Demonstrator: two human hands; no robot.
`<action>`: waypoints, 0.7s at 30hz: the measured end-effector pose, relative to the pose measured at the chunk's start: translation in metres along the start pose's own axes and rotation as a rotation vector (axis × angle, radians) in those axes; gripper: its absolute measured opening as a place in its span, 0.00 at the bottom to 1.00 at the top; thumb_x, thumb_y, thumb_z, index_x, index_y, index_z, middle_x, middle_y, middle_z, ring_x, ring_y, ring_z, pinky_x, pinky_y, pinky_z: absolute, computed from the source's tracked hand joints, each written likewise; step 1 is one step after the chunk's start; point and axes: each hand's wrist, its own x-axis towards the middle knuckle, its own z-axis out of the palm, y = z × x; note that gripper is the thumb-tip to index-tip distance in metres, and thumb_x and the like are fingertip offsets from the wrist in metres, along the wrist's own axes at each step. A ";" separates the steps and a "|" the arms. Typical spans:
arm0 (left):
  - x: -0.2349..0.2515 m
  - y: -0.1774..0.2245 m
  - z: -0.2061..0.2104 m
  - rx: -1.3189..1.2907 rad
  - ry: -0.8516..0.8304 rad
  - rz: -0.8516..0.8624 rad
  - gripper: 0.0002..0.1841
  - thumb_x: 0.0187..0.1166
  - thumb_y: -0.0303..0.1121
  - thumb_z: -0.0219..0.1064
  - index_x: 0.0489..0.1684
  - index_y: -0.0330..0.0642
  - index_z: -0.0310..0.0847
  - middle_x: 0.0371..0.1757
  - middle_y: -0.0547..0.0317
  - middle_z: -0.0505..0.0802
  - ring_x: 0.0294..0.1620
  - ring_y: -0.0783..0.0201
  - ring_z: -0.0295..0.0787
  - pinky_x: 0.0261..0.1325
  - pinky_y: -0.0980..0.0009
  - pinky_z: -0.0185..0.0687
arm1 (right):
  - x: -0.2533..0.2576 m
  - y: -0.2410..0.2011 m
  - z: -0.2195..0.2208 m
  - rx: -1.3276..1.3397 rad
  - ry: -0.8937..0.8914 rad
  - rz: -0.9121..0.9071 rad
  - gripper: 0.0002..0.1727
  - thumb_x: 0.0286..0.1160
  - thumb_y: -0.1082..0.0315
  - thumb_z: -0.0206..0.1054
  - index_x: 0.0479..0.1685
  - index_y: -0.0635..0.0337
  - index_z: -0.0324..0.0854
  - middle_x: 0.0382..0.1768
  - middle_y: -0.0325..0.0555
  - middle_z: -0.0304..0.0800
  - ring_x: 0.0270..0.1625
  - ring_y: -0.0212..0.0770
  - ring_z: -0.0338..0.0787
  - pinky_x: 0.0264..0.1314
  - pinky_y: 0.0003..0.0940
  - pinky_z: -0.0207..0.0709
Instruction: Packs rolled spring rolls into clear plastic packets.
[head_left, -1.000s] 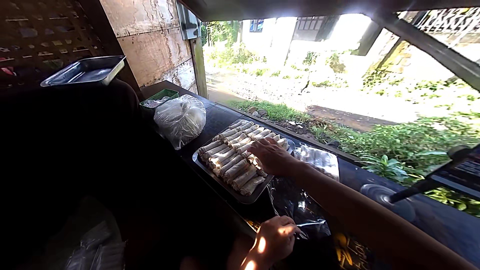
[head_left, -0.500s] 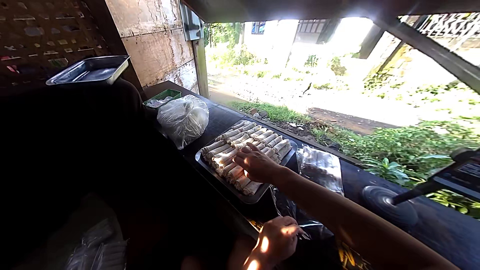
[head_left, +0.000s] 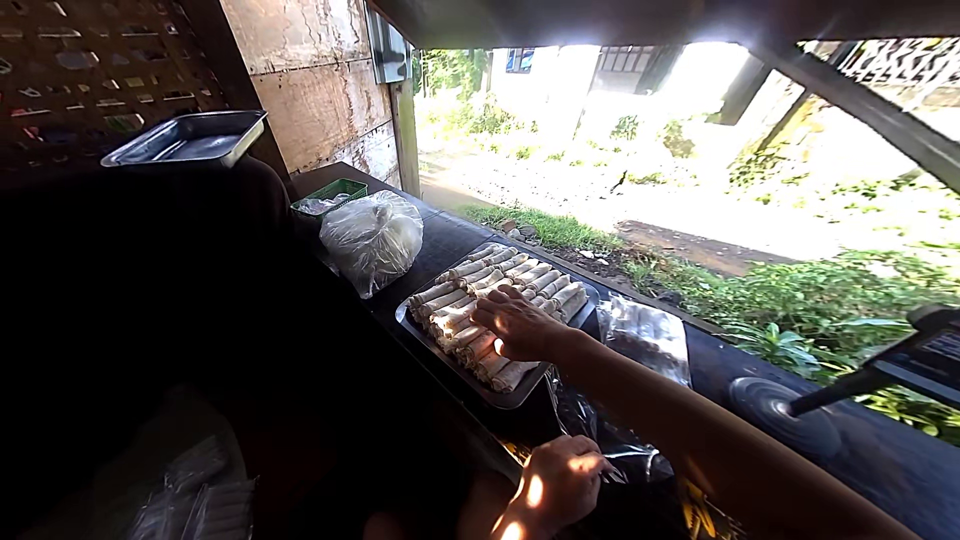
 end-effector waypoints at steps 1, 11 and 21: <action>0.000 0.000 0.000 0.002 0.000 0.003 0.11 0.72 0.17 0.62 0.38 0.31 0.94 0.50 0.41 0.97 0.51 0.46 0.96 0.57 0.58 0.89 | -0.001 0.000 0.000 0.014 0.008 -0.002 0.29 0.60 0.81 0.72 0.68 0.66 0.78 0.67 0.60 0.82 0.77 0.61 0.76 0.86 0.64 0.52; -0.002 -0.007 0.007 0.000 0.032 0.034 0.11 0.71 0.17 0.63 0.37 0.32 0.95 0.49 0.43 0.97 0.50 0.48 0.97 0.55 0.60 0.90 | -0.001 0.002 -0.008 0.001 0.024 -0.058 0.30 0.69 0.81 0.64 0.76 0.66 0.75 0.67 0.61 0.84 0.73 0.60 0.80 0.78 0.56 0.65; -0.007 -0.031 0.033 0.032 0.151 0.126 0.09 0.67 0.19 0.67 0.31 0.39 0.94 0.45 0.51 0.97 0.45 0.58 0.96 0.48 0.68 0.91 | -0.039 0.102 -0.028 0.206 0.189 0.179 0.18 0.59 0.78 0.77 0.52 0.63 0.85 0.50 0.55 0.90 0.59 0.57 0.88 0.65 0.60 0.77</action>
